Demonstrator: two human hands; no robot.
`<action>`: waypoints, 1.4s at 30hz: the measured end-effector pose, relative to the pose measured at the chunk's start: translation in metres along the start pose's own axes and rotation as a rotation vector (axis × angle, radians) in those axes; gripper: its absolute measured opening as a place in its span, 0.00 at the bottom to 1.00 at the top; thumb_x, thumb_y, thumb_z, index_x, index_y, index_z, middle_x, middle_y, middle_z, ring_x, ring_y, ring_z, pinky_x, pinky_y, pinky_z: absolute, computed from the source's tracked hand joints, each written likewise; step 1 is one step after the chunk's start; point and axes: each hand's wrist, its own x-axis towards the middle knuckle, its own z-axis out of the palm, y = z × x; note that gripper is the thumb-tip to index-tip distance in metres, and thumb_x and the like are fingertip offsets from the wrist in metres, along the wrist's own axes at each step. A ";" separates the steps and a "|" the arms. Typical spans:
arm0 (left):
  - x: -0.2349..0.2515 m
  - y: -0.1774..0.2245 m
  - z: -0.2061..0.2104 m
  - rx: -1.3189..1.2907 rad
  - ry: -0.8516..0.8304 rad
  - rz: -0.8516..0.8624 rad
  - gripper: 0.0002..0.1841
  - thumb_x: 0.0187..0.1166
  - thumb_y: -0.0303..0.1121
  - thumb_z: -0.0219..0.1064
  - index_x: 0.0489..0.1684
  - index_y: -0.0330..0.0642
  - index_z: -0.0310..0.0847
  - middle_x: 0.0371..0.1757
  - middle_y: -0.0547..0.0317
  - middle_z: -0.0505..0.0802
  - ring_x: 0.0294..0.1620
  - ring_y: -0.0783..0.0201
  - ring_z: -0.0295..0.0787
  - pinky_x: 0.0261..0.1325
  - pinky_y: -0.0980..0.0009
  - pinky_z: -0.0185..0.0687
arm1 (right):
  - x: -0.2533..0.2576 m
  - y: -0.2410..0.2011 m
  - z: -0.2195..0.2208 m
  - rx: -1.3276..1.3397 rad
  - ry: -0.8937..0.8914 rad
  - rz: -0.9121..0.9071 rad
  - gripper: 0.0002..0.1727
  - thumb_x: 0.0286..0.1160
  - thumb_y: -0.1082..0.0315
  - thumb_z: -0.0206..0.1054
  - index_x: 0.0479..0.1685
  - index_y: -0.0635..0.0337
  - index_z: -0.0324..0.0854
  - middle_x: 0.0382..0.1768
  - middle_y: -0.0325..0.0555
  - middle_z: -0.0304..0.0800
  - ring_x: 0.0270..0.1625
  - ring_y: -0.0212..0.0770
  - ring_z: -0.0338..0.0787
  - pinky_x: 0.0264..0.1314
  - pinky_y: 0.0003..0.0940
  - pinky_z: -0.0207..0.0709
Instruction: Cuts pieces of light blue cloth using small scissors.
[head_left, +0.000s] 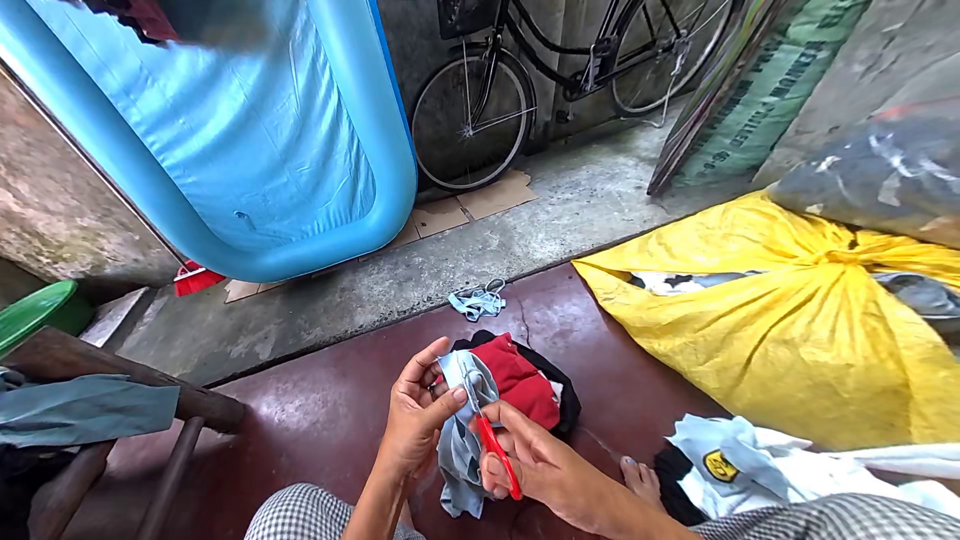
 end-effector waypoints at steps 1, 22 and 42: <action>0.000 0.000 0.000 0.006 -0.008 -0.006 0.38 0.63 0.19 0.80 0.80 0.40 0.73 0.61 0.41 0.89 0.55 0.55 0.92 0.61 0.58 0.89 | 0.001 0.001 -0.001 -0.013 0.004 -0.001 0.29 0.82 0.49 0.68 0.70 0.58 0.66 0.38 0.41 0.87 0.37 0.35 0.88 0.43 0.33 0.85; 0.012 -0.008 -0.011 0.042 0.384 -0.105 0.21 0.71 0.13 0.70 0.65 0.29 0.82 0.45 0.40 0.92 0.38 0.56 0.92 0.45 0.61 0.92 | -0.006 0.004 0.001 -0.427 0.106 0.311 0.25 0.81 0.53 0.66 0.71 0.55 0.71 0.40 0.45 0.88 0.37 0.39 0.89 0.43 0.39 0.85; 0.000 0.003 -0.007 0.013 0.015 0.061 0.33 0.63 0.19 0.80 0.75 0.40 0.80 0.59 0.42 0.91 0.52 0.58 0.92 0.58 0.61 0.90 | -0.003 0.005 0.001 -0.224 0.028 0.031 0.29 0.79 0.48 0.70 0.71 0.55 0.69 0.36 0.38 0.83 0.34 0.31 0.83 0.35 0.28 0.79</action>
